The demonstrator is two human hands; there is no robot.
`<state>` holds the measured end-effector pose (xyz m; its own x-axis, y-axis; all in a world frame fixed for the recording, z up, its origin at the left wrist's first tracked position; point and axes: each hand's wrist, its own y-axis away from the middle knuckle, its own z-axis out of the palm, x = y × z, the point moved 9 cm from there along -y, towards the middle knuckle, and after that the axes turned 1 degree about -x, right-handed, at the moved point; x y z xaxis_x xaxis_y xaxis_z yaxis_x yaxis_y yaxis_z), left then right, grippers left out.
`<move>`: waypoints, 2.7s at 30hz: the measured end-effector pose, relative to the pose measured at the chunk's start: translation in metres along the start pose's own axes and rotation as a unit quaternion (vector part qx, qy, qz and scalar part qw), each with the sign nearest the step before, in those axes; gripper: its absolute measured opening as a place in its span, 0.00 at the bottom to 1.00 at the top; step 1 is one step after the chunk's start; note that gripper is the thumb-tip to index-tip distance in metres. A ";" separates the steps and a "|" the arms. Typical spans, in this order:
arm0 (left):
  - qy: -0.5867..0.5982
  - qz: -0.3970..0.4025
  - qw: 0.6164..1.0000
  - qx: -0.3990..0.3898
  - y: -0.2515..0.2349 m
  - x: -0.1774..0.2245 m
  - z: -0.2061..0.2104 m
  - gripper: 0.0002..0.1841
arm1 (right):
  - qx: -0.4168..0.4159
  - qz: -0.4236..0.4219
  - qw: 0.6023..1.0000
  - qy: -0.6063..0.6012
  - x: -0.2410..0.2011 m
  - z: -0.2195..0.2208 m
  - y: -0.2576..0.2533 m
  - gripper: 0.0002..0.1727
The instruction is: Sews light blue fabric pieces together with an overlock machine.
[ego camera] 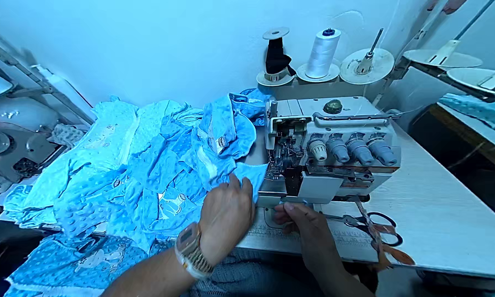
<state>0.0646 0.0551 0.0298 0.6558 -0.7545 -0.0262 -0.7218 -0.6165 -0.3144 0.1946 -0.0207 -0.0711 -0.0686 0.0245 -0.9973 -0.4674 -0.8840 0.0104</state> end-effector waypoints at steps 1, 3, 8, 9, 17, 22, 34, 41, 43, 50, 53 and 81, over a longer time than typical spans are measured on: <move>0.053 0.060 0.997 0.020 0.013 0.005 -0.010 0.17 | -0.020 0.013 1.000 -0.016 0.003 0.005 0.001 0.19; 0.199 0.141 0.969 0.028 0.030 0.009 -0.030 0.22 | -0.049 0.037 0.996 -0.062 0.008 0.012 0.004 0.20; 0.199 0.056 0.977 0.061 -0.010 -0.057 -0.060 0.15 | -0.020 0.066 0.990 -0.124 0.008 0.020 0.003 0.15; 0.208 0.002 0.978 0.030 -0.031 -0.080 -0.052 0.18 | 0.003 0.076 0.990 -0.121 0.007 0.021 0.004 0.12; 0.487 -0.227 0.835 -0.118 -0.073 -0.128 0.045 0.45 | 0.111 -0.030 0.986 -0.122 -0.011 0.009 0.018 0.09; 0.496 -0.261 0.828 -0.008 -0.034 -0.141 -0.026 0.31 | 0.092 -0.008 0.967 -0.236 -0.014 -0.003 0.009 0.12; 0.638 -0.139 0.752 0.092 0.083 -0.100 -0.161 0.15 | 0.017 0.126 0.967 -0.219 -0.005 0.007 0.016 0.07; -0.073 -0.327 0.940 -0.068 0.066 -0.202 -0.097 0.19 | 0.091 0.106 0.972 -0.190 -0.004 0.008 0.015 0.06; -0.087 -0.218 0.972 0.005 0.042 -0.167 -0.097 0.20 | 0.098 0.108 0.967 -0.211 -0.009 0.017 0.018 0.09; 0.166 0.354 0.919 -0.051 -0.026 0.052 -0.062 0.20 | 0.126 -0.243 0.959 -0.071 -0.051 0.003 0.029 0.17; 0.185 0.385 0.884 -0.190 -0.059 0.076 -0.026 0.19 | 0.135 -0.336 0.932 0.000 -0.064 -0.004 0.031 0.16; 0.431 0.232 0.809 -0.326 -0.093 0.035 -0.007 0.03 | 0.150 -0.086 0.968 -0.183 -0.037 -0.001 0.004 0.04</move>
<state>0.1530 0.0843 0.0643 0.0861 -0.6411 0.7626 -0.9935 0.0023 0.1141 0.1964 -0.0257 -0.0339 -0.2480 0.3711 -0.8948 -0.7310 -0.6779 -0.0785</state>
